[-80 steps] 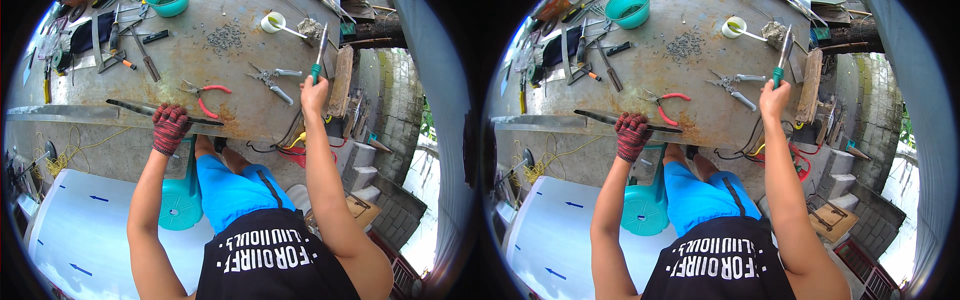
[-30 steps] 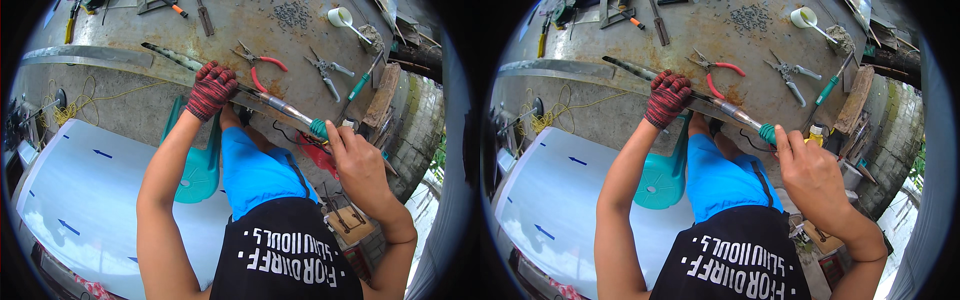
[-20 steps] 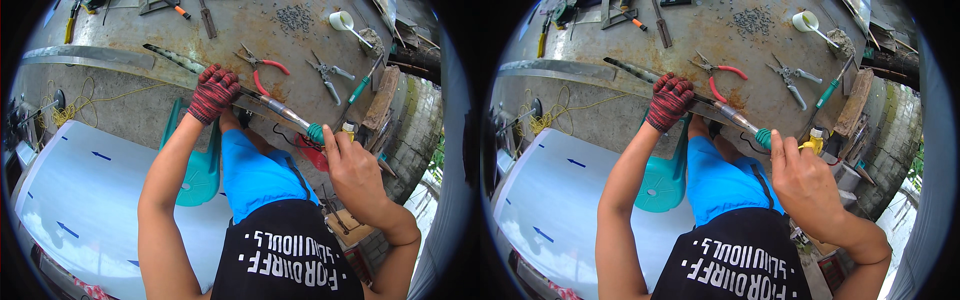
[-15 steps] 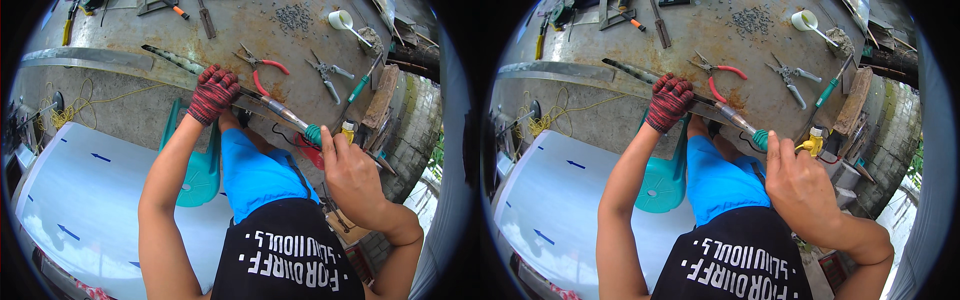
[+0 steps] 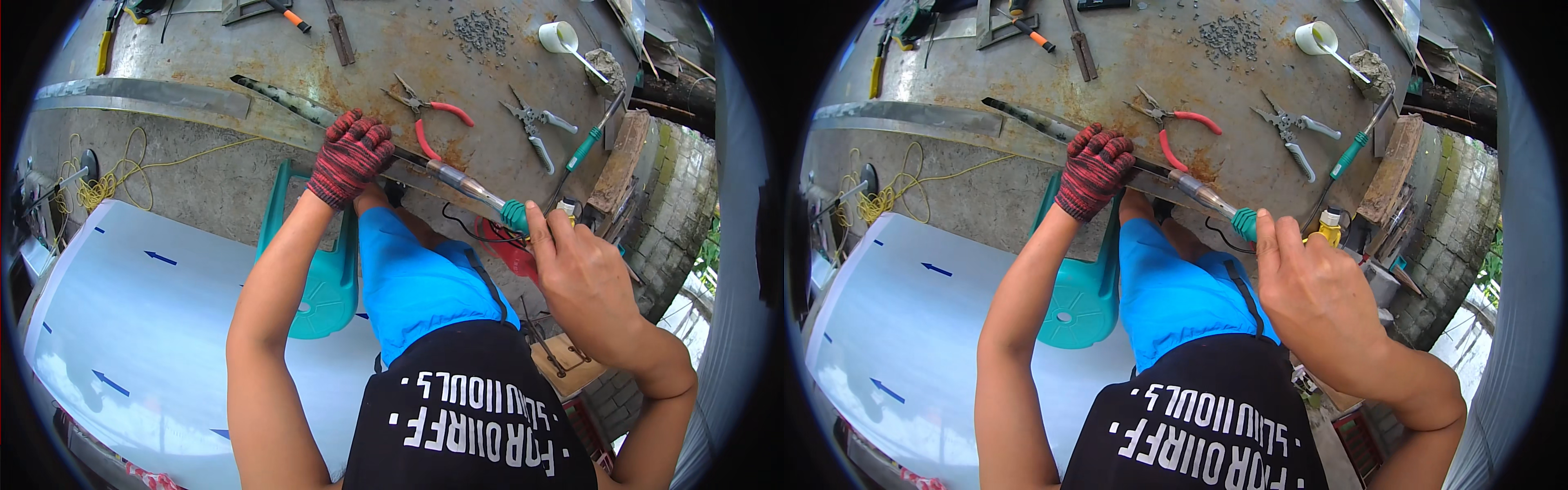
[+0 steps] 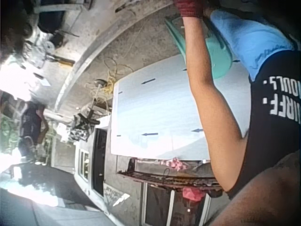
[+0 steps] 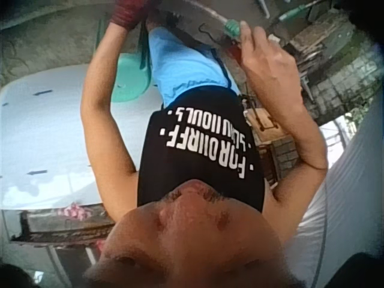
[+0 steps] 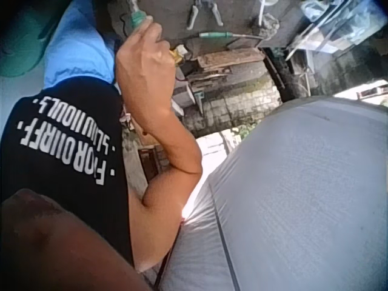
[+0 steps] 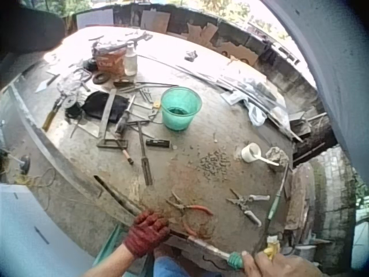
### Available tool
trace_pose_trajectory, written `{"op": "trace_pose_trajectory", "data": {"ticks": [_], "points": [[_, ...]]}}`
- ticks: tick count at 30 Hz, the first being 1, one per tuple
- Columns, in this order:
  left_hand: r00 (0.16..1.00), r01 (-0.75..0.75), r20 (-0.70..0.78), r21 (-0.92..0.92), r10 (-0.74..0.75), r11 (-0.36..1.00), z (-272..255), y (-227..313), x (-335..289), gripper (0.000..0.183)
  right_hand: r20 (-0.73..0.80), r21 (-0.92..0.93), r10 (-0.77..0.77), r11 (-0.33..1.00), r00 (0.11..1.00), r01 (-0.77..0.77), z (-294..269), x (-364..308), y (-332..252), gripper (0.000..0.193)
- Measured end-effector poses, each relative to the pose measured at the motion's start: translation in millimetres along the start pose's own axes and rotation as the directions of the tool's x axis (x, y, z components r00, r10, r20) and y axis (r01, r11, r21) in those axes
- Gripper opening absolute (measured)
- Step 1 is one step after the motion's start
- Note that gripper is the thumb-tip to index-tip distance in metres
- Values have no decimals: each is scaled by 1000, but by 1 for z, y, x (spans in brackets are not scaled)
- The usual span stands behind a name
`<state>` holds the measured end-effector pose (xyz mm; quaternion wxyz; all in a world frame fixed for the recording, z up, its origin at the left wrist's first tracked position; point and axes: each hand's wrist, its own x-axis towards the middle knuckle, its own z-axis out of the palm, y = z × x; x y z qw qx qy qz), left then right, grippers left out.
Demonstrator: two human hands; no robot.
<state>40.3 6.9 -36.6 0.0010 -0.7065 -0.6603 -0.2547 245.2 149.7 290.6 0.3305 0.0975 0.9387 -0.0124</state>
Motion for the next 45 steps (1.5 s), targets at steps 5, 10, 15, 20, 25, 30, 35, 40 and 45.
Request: {"op": "trace_pose_trajectory", "data": {"ticks": [5,10,15,20,25,30,35,40,45], "points": [[1000,2,20,-6,-2,1000,-3,1,3,27,5,61,-19,998,1000,19,-5,4,11,53],[1000,12,22,-38,-11,999,-3,2,4,28,-6,68,-39,997,999,40,-4,3,16,55],[999,15,33,-35,-14,999,-3,1,4,28,-45,57,-65,996,997,68,-2,3,22,54],[1000,6,17,-36,-6,999,-2,1,5,29,-72,45,-93,994,993,97,-1,3,26,52],[1000,6,14,-29,-5,1000,-1,1,4,30,-50,106,-52,993,997,57,-1,5,23,50],[1000,16,3,-23,-16,1000,-3,2,4,22,-69,61,-92,994,993,96,-3,4,25,47],[1000,20,16,-25,-19,999,-2,2,4,23,-80,8,-133,991,988,134,-5,5,28,43],[1000,1,13,-21,-1,1000,1,-1,3,31,-108,-42,-159,987,981,155,-4,8,29,33],[1000,-1,-3,-18,1,1000,2,-1,3,32,-126,-94,-174,982,977,163,-5,10,28,24]]}}
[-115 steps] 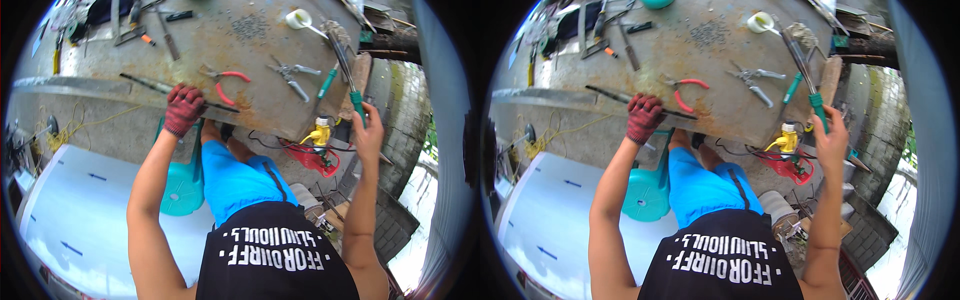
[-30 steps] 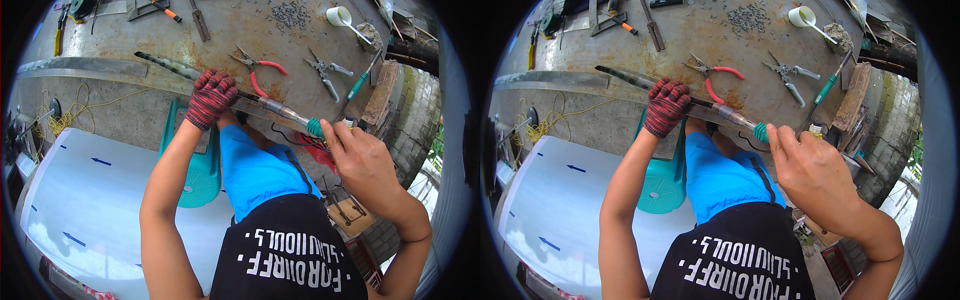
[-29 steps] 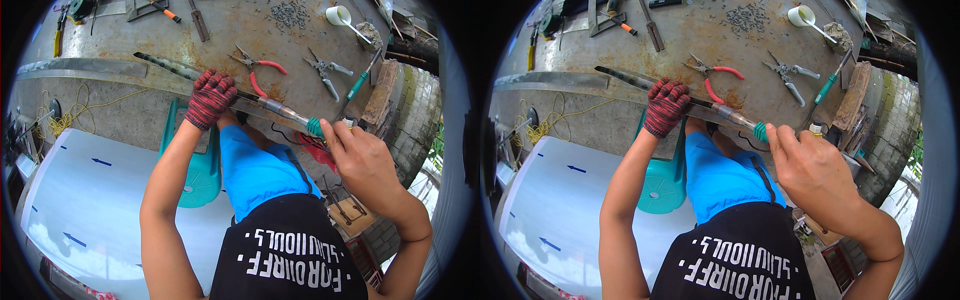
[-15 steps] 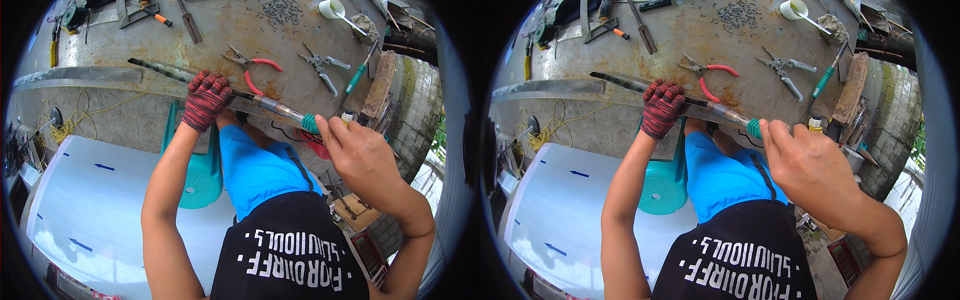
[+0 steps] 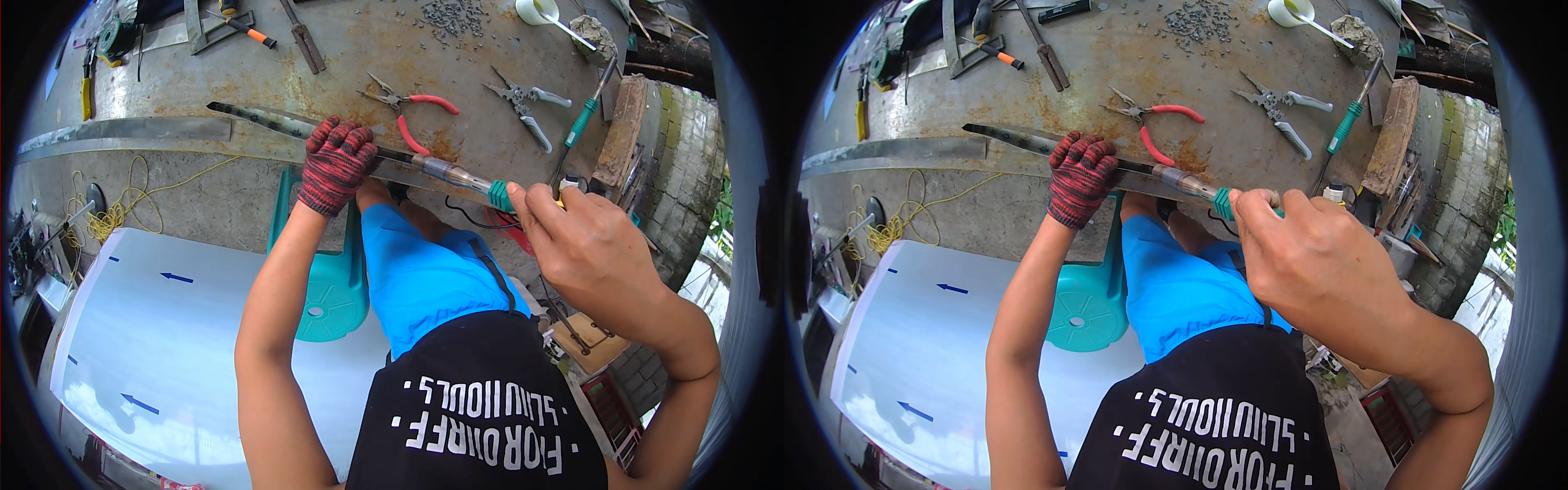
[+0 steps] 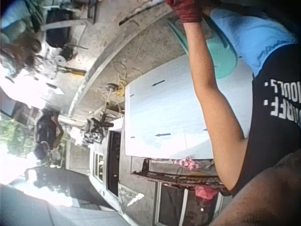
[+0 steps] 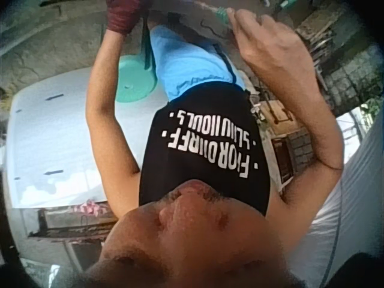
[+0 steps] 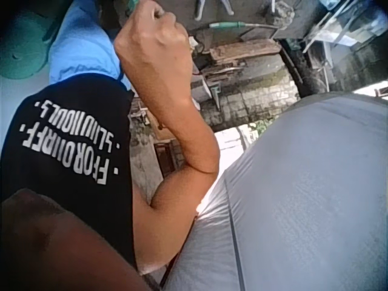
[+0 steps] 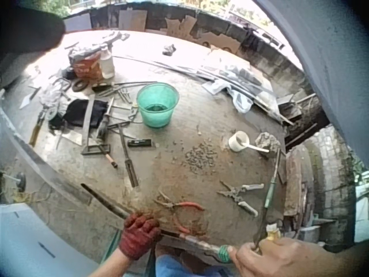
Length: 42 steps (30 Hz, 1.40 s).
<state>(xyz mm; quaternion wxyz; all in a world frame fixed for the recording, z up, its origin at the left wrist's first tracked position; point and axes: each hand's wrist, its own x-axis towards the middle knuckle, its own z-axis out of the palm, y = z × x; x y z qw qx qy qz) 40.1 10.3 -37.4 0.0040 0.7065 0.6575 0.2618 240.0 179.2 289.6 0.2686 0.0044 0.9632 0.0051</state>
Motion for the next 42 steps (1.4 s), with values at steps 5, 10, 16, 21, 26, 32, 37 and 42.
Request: {"op": "trace_pose_trajectory", "data": {"ticks": [5,10,16,21,26,32,37,42], "points": [[1000,4,6,-1,-4,1000,-1,1,0,32,-17,18,-15,1000,1000,15,-1,1,2,21],[1000,18,22,0,-18,1000,-3,3,1,24,-44,-23,-25,999,999,24,0,1,1,21],[1000,15,13,-6,-15,1000,-4,2,1,23,-42,-37,-34,999,999,33,-3,3,1,21],[1000,22,21,-23,-22,1000,-6,3,3,23,-39,-40,-48,998,998,46,-5,5,3,20],[1000,10,15,-12,-10,1000,-4,1,1,26,-66,-45,-58,997,996,55,-2,5,3,19],[1000,8,15,-4,-8,1000,-5,2,2,27,-93,-25,-55,998,994,52,1,4,4,17],[1000,19,16,-22,-19,1000,-7,3,4,22,-61,4,15,1000,998,-15,0,2,-2,32],[999,5,38,-1,-5,1000,-4,2,1,30,-19,57,79,995,997,-78,-1,-2,-6,45]]}}
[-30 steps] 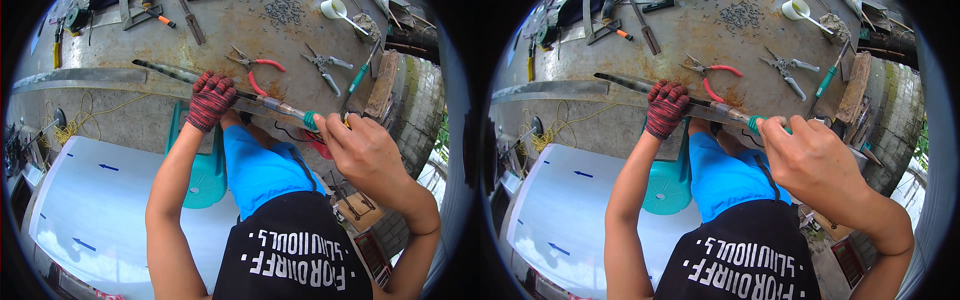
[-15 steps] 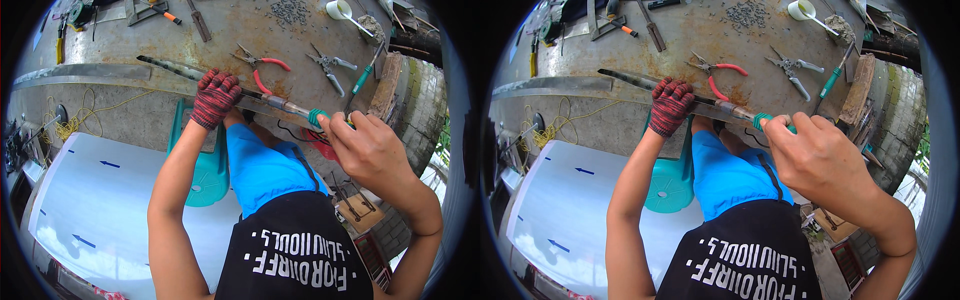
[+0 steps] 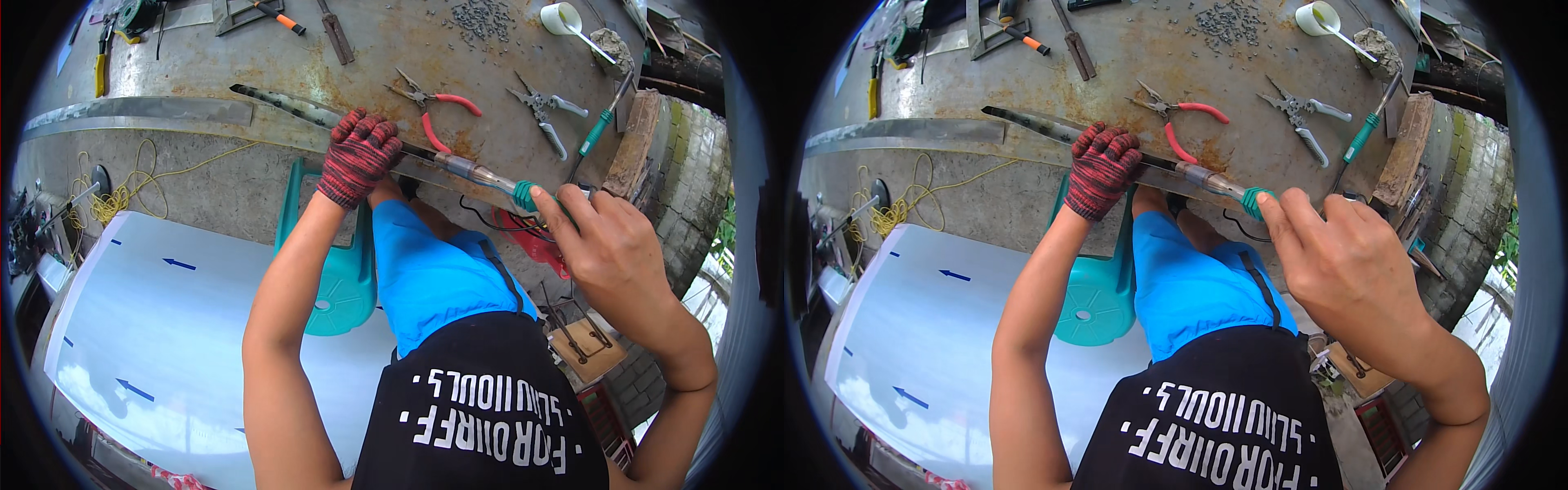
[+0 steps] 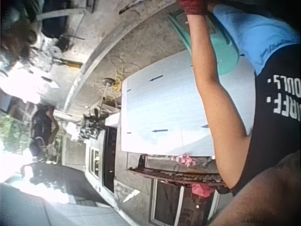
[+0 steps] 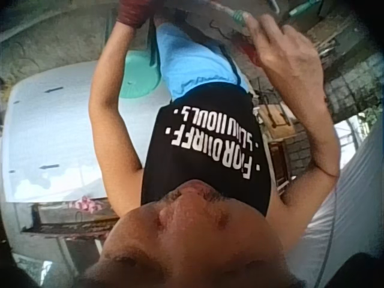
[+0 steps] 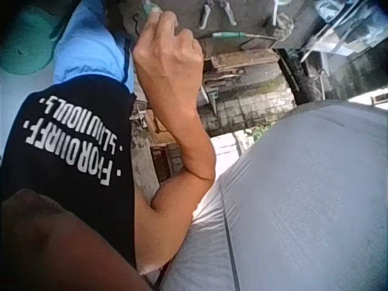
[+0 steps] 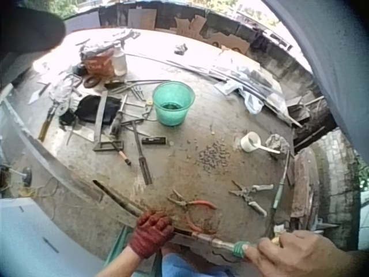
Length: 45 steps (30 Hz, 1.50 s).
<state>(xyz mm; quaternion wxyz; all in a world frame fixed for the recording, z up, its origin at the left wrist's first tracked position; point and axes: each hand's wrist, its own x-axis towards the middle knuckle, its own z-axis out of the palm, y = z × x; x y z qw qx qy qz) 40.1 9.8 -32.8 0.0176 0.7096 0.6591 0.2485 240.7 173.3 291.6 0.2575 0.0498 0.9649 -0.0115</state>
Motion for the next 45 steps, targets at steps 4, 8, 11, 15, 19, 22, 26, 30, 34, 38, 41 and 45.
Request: {"op": "trace_pose_trajectory", "data": {"ticks": [4,8,11,15,19,22,26,30,34,38,41,45], "points": [[1000,-1,12,-5,1,1000,-1,0,0,30,20,63,59,996,998,-60,1,-2,-6,49],[1000,-1,5,-16,1,1000,1,-1,-2,30,29,68,72,995,997,-73,-1,-3,-10,49],[1000,-8,-4,-12,8,1000,1,-2,-2,30,49,63,83,994,995,-86,-4,-3,-12,50],[1000,4,-23,-32,-5,999,1,0,-2,23,58,73,93,993,994,-97,-5,-3,-13,51],[999,-8,-39,-3,8,1000,4,-1,-2,28,60,87,113,989,992,-117,-3,-3,-17,53],[1000,-14,-25,-13,13,1000,2,-1,-1,27,66,88,109,989,992,-115,-2,-3,-18,53],[999,-10,-31,-8,10,1000,3,-1,-1,27,61,84,112,990,992,-117,-2,-1,-18,52],[1000,-8,-20,-14,8,1000,3,-2,0,27,72,95,100,990,992,-107,-5,3,-15,50],[999,-13,-47,-16,12,1000,4,-1,-1,27,98,119,77,989,992,-88,-7,7,-8,47],[1000,-9,-24,-11,9,1000,3,-1,-1,28,121,107,62,991,991,-75,-9,9,-5,47],[1000,-8,-6,-14,8,1000,1,-2,-1,28,97,112,24,993,995,-35,-9,12,1,46],[1000,-10,12,-21,11,1000,-1,-1,2,29,54,30,-39,999,998,37,-11,15,1,29]]}}
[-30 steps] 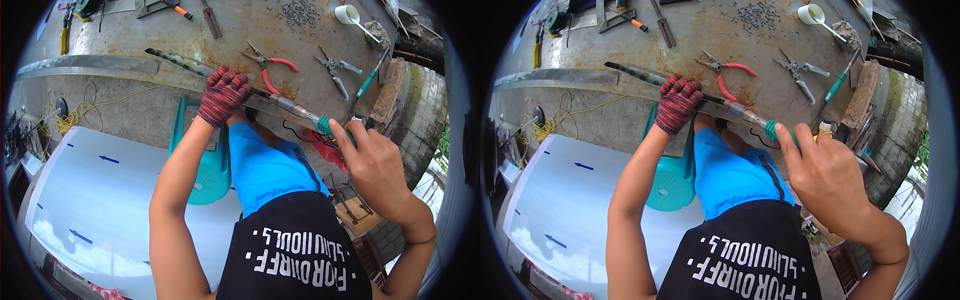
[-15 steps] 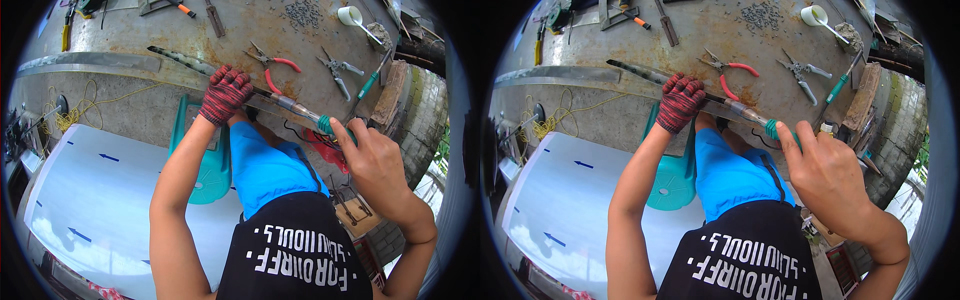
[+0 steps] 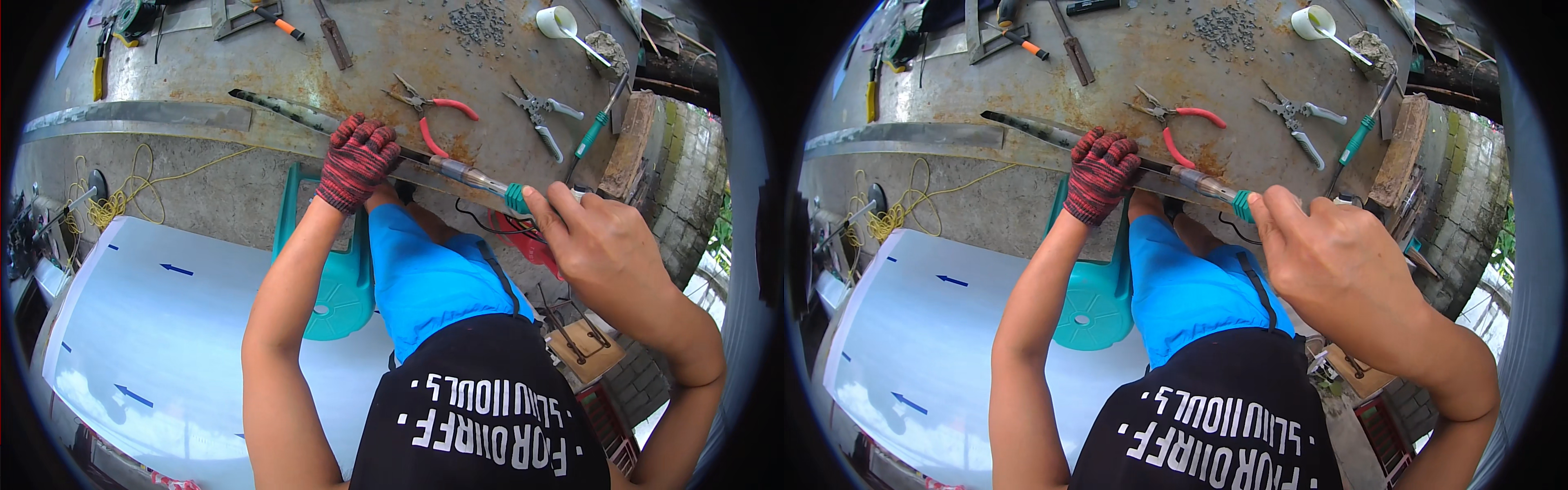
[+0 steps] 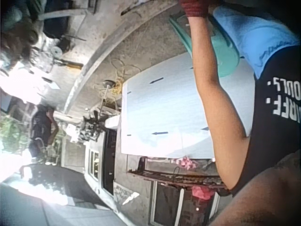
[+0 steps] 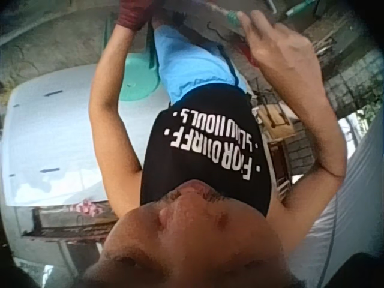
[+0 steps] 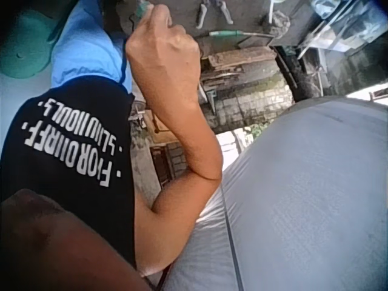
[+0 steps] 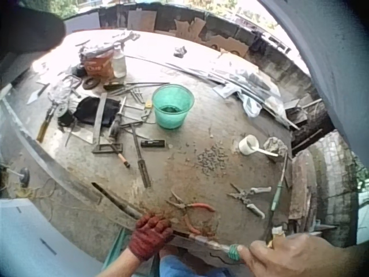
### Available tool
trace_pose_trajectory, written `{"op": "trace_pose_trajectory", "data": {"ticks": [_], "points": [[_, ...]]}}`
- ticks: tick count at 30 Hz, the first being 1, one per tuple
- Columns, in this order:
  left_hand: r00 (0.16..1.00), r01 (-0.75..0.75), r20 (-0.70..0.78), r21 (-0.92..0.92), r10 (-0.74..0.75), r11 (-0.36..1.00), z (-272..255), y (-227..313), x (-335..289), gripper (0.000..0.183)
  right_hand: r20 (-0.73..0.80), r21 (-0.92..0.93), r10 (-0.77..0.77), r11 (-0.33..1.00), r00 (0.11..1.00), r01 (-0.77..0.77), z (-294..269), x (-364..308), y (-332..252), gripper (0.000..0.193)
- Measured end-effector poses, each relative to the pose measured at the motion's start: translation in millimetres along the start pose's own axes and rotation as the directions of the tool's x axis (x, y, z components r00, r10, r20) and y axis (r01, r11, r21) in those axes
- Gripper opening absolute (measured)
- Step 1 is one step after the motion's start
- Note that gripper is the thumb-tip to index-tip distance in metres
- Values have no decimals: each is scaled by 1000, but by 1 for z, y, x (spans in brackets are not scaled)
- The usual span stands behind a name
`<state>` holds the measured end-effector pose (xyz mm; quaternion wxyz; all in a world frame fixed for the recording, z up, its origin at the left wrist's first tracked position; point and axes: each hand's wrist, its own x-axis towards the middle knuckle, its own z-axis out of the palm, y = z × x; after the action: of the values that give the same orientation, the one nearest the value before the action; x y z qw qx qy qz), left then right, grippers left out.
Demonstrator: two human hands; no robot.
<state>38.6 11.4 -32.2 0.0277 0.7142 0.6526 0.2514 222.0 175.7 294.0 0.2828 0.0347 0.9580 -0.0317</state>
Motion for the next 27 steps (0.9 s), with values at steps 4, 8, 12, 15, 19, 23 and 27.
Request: {"op": "trace_pose_trajectory", "data": {"ticks": [4,8,12,15,19,23,27], "points": [[997,-3,-71,-5,3,1000,-3,2,4,21,-28,-43,-66,997,997,65,0,4,3,17],[998,4,-62,0,-4,1000,-3,2,2,22,-15,-26,-60,998,998,59,-3,5,4,15],[999,2,-43,-5,-3,1000,-3,2,3,22,146,1,-22,1000,989,22,-10,6,3,49],[999,9,-40,-5,-9,1000,-3,2,3,22,189,1,0,1000,982,-1,-13,8,1,49],[998,-3,-67,-3,3,1000,-3,1,3,22,231,32,24,999,973,-32,-15,12,4,52],[998,7,-65,-4,-7,1000,-4,3,3,21,208,43,19,999,978,-29,-11,8,6,53],[1000,1,-10,-6,-1,1000,0,0,-2,30,159,22,11,1000,987,-15,-8,2,4,54]]}}
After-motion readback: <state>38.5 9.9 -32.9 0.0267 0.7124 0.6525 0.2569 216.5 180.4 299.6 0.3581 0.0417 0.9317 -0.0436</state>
